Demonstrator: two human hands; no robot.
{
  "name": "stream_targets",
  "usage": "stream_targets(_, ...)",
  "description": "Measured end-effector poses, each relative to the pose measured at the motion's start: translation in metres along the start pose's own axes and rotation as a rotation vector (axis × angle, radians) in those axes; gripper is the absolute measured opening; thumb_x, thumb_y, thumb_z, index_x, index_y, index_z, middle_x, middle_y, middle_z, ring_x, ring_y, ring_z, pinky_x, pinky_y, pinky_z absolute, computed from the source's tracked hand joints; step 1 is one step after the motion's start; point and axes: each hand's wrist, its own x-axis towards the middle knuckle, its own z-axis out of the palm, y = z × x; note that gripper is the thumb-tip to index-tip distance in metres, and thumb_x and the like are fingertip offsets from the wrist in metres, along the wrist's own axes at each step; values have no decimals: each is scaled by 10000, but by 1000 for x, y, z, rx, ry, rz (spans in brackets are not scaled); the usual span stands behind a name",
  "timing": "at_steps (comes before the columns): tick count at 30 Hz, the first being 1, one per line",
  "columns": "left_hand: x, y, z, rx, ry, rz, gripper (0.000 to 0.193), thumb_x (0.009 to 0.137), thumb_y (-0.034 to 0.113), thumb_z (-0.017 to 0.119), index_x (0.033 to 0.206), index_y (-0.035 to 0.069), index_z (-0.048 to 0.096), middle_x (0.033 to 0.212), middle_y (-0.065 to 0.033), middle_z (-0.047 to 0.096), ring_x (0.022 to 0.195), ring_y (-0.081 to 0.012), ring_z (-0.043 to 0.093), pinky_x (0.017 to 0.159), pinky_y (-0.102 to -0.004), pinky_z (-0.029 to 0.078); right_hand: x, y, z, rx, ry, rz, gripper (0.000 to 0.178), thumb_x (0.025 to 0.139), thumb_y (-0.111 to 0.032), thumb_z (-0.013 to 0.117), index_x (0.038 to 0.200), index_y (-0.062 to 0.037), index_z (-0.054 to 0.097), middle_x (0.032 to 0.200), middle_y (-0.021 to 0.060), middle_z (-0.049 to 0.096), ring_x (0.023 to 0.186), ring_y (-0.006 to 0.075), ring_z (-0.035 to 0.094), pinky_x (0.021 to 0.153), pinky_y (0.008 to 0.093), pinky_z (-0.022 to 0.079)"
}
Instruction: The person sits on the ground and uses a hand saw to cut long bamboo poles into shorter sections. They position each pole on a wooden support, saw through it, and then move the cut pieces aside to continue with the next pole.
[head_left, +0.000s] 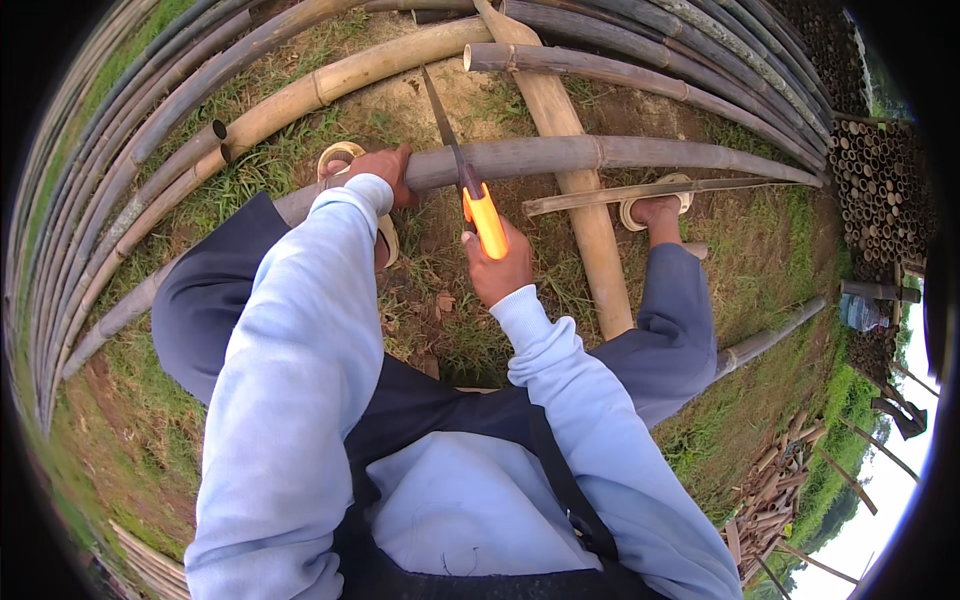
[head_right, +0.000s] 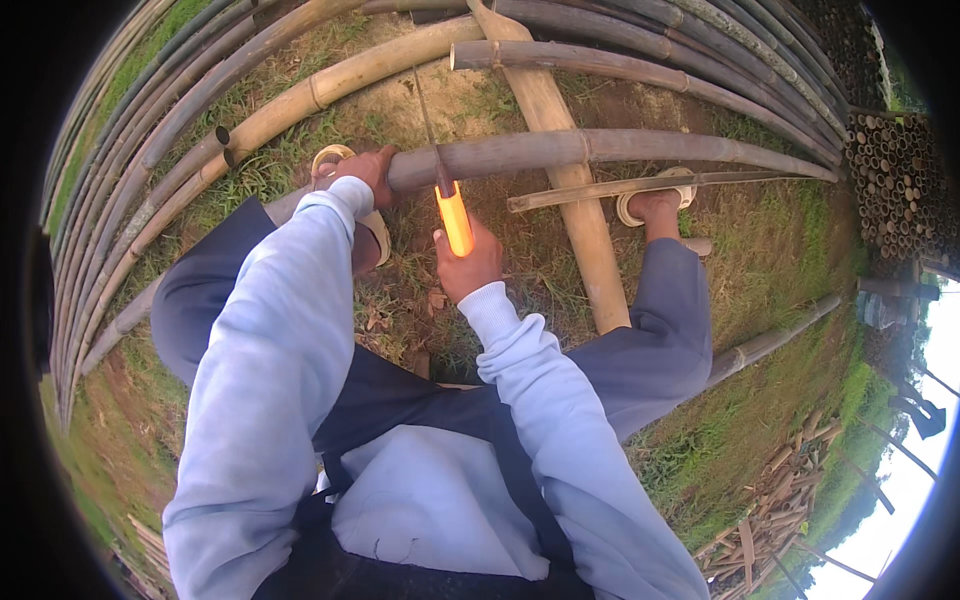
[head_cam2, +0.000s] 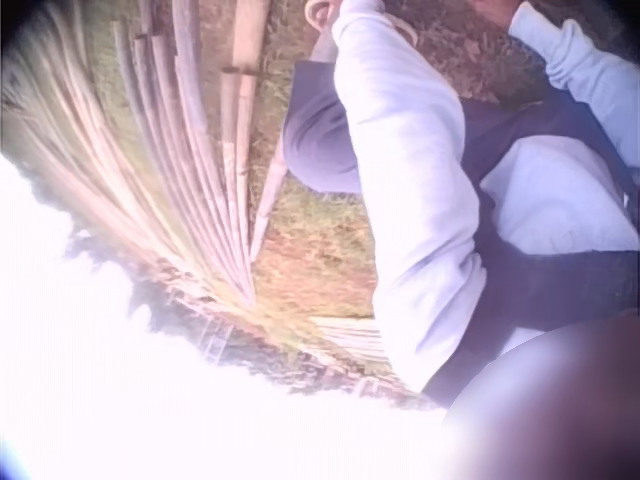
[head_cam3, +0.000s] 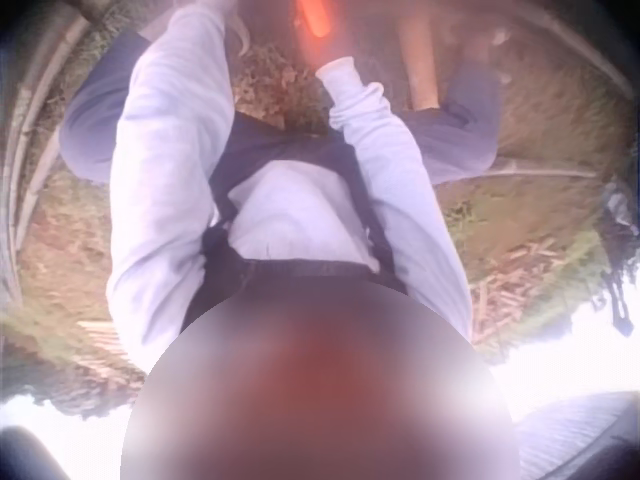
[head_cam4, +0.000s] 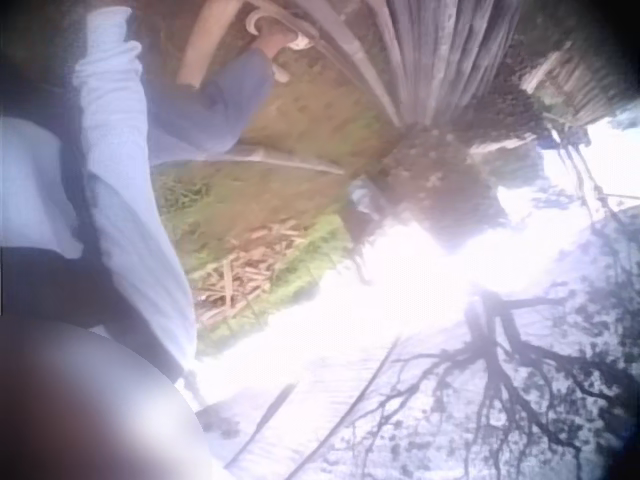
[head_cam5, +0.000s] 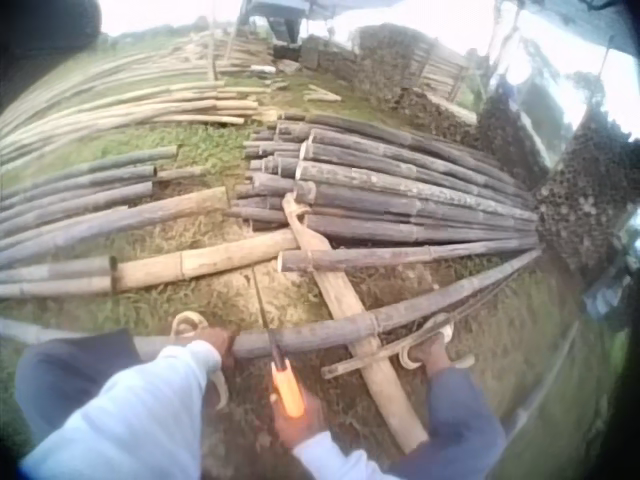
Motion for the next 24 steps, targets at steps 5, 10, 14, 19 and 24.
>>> stream_targets(5,0,-3,6,-11,11,2,635,736,380,816,1234,74,569,1145,-191,729,1071,-375,704,915,-478,566,-108,-41,-57,110,-26,295,236,929,-95,711,1133,17,668,839,125,673,774,212,680,744,357,537)
stream_targets(10,7,-4,8,-9,10,3,624,741,373,810,1226,64,569,1155,-209,724,1073,-380,703,911,-487,566,-115,-74,-74,-14,-43,439,259,932,-91,718,1165,11,673,871,121,688,783,200,681,758,343,543)
stream_targets(14,7,-4,4,11,-17,-10,655,733,377,816,1248,61,562,1150,-214,724,1069,-382,705,909,-492,566,0,-18,0,-101,-2,196,182,930,-101,721,976,37,610,699,91,547,638,159,487,632,313,459)
stream_targets(19,6,-4,3,-16,-15,3,682,731,411,824,1262,73,561,1165,-210,719,1073,-378,705,909,-490,568,-65,-13,-31,96,20,98,218,975,-56,690,1174,25,647,777,1,599,605,57,533,554,226,456)
stream_targets(24,5,-2,-8,3,-51,-40,718,722,445,836,1286,95,563,1150,-189,726,1063,-375,707,920,-477,568,-126,-82,-105,194,94,214,274,968,-44,680,1221,59,657,825,48,657,681,80,602,621,235,481)
